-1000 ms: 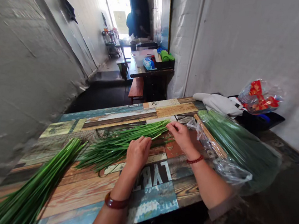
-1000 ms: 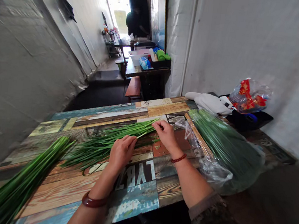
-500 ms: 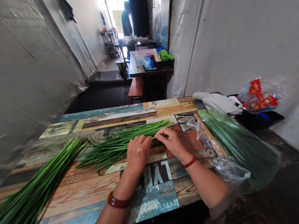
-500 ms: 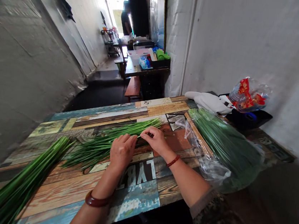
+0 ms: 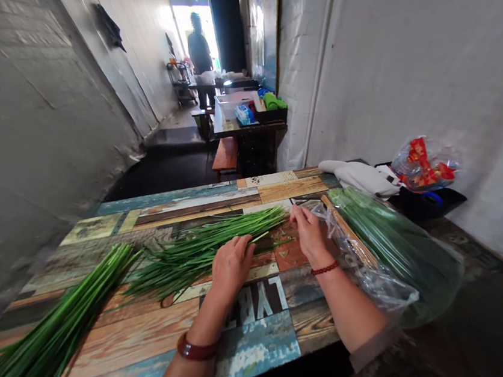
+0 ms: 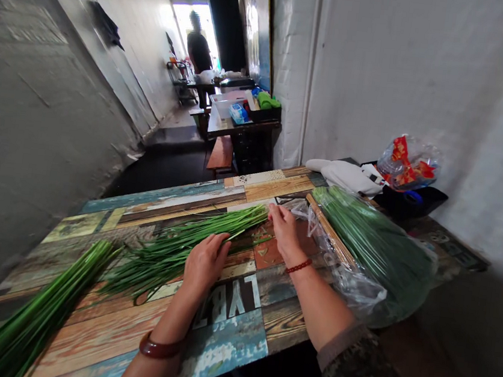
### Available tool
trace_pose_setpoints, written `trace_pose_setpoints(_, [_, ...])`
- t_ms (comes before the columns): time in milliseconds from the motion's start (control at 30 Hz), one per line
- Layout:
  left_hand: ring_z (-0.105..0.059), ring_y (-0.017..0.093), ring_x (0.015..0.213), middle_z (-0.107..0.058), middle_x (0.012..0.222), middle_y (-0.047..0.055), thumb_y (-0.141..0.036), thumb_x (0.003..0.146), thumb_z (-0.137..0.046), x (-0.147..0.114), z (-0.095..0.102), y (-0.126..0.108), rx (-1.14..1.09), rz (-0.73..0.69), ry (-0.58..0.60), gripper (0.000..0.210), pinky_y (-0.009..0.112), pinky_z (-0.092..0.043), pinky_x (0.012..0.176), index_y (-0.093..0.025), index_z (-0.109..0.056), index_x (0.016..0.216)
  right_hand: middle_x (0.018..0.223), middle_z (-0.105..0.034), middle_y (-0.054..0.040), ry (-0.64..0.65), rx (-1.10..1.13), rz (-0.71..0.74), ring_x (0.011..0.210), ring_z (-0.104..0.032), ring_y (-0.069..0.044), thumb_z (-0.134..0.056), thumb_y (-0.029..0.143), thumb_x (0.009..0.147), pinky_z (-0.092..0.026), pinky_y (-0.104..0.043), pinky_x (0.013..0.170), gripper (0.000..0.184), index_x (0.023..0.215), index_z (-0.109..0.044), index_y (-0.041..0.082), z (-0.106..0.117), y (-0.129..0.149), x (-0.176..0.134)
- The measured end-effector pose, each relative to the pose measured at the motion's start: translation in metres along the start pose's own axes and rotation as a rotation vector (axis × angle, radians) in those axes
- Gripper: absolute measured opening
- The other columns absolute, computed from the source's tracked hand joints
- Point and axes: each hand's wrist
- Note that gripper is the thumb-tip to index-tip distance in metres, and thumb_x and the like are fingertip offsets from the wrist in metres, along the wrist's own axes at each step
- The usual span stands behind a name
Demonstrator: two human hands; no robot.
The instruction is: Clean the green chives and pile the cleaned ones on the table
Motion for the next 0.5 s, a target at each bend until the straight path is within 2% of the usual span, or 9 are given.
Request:
trace_pose_setpoints(67, [-0.061,0.017,0.078,-0.065,0.089,0.004,-0.034,0.095,-0.045,0.000,0.001,0.001,-0.019,0.014,-0.016,0.026,0.026,-0.042,0.066,-0.020,-0.062,0.109,0.067,-0.054,0.0014,0.037,-0.073,0.062,0.067,-0.050,-0.014,-0.052,0.039,0.087,-0.042,-0.027,0.068,0.029,0.066,-0.054,0.019,0.002,0.001,0.002])
trace_pose_setpoints(167, [-0.060,0.016,0.076,-0.062,0.089,0.005,-0.030,0.095,-0.044,0.000,0.000,0.003,-0.041,0.017,-0.041,0.026,0.025,-0.043,0.064,-0.020,-0.061,0.111,0.089,-0.064,-0.0024,0.251,-0.227,0.239,0.081,-0.058,-0.016,-0.055,0.024,0.083,-0.046,-0.030,0.078,0.011,0.086,-0.064,0.019,0.000,0.004,0.000])
trace_pose_setpoints(233, [-0.059,0.016,0.076,-0.060,0.090,0.005,-0.027,0.094,-0.043,0.000,-0.001,0.005,-0.067,0.013,-0.063,0.026,0.025,-0.045,0.065,-0.020,-0.060,0.113,0.105,-0.064,-0.0048,0.352,-0.342,0.366,0.095,-0.059,-0.018,-0.054,0.016,0.081,-0.046,-0.033,0.088,0.024,0.102,-0.065,0.022,-0.002,0.005,-0.002])
trace_pose_setpoints(333, [-0.058,0.016,0.081,-0.057,0.092,0.006,-0.018,0.090,-0.044,0.001,-0.005,0.008,-0.120,-0.020,-0.101,0.029,0.026,-0.048,0.070,-0.019,-0.058,0.116,0.114,-0.062,-0.0067,0.320,-0.532,0.453,0.108,-0.055,-0.021,-0.051,0.014,0.086,-0.042,-0.038,0.098,0.031,0.112,-0.064,0.025,0.000,-0.001,0.000])
trace_pose_setpoints(500, [-0.057,0.017,0.086,-0.057,0.096,0.008,-0.010,0.087,-0.041,0.001,-0.009,0.010,-0.138,-0.059,-0.115,0.034,0.028,-0.049,0.074,-0.019,-0.060,0.114,0.111,-0.065,-0.0096,0.293,-0.779,0.457,0.106,-0.055,-0.024,-0.052,0.017,0.089,-0.040,-0.042,0.096,0.024,0.107,-0.067,0.022,0.008,-0.021,0.010])
Point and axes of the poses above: each hand's wrist, its own x-axis towards the middle knuckle, its own z-axis out of the back of the hand, y = z × x
